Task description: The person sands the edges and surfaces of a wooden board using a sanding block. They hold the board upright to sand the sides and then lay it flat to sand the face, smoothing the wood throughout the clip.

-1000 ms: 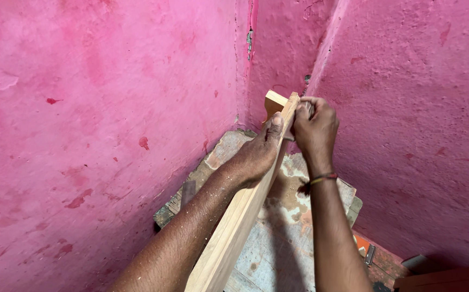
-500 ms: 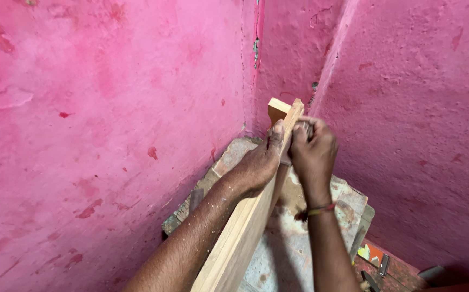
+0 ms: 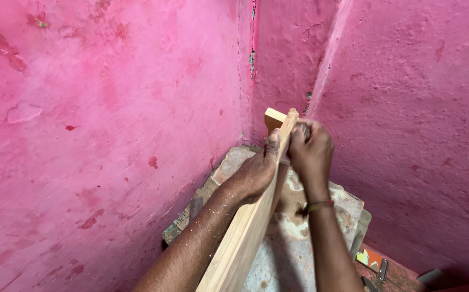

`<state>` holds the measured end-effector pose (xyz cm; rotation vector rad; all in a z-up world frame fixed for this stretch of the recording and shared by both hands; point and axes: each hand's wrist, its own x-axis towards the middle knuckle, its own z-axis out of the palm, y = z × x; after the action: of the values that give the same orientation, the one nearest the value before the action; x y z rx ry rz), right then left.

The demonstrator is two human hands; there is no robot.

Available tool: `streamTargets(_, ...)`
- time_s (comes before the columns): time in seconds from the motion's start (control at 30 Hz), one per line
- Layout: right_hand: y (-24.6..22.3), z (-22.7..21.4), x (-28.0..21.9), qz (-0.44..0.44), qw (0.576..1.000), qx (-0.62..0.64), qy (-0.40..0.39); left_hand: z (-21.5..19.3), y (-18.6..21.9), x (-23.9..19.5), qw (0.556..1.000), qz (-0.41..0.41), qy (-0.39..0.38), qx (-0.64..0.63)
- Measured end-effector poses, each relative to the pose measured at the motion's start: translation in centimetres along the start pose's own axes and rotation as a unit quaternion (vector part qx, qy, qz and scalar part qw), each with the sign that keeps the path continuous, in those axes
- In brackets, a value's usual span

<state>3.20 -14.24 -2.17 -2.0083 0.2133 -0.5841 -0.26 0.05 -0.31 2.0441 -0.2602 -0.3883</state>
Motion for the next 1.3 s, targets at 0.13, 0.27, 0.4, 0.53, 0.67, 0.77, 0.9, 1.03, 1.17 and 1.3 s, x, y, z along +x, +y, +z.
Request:
streamTargets(0.13, -0.6, -0.5, -4.0, -0.094, 0.995, 0.003, 0.037, 0.0, 0.1, 0.3, 1.000, 0.019, 0.012, -0.003)
streamTargets(0.27, -0.7, 0.3, -1.5, -0.010, 1.000, -0.013, 0.006, -0.3, -0.1, -0.2, 1.000, -0.010, -0.001, 0.009)
streamTargets(0.4, -0.8, 1.3, 3.1, -0.046, 0.998, -0.010, 0.038, -0.6, -0.3, 0.1, 1.000, 0.012, 0.007, 0.002)
streamTargets(0.53, -0.2, 1.0, 2.9, -0.070, 0.996, -0.001, 0.050, -0.3, -0.9, 0.7, 0.998, 0.049, 0.003, -0.048)
streamTargets(0.67, -0.4, 0.6, 0.9, -0.075, 0.996, -0.017, 0.050, 0.1, -1.2, 1.6, 0.998, 0.007, -0.015, -0.063)
streamTargets(0.77, -0.6, 0.4, -1.5, -0.090, 0.994, -0.005, 0.056, 0.6, -2.1, 2.8, 0.989, 0.071, -0.013, -0.130)
streamTargets(0.9, -1.5, -0.5, -3.6, -0.087, 0.995, -0.004, 0.047, 1.3, -3.0, 3.9, 0.979, 0.102, -0.020, -0.174)
streamTargets(1.03, -2.6, -1.3, -6.4, -0.085, 0.996, 0.012, 0.040, 1.5, -3.0, 4.3, 0.976, 0.087, -0.048, -0.194)
streamTargets(1.17, -3.3, -2.0, -9.3, -0.068, 0.997, 0.015, 0.023, 1.5, -2.3, 4.3, 0.977, 0.085, -0.034, -0.193)
streamTargets(1.3, -3.7, -2.7, -12.3, -0.122, 0.992, 0.007, 0.038, 1.7, -2.0, 4.6, 0.983, 0.043, -0.035, -0.174)
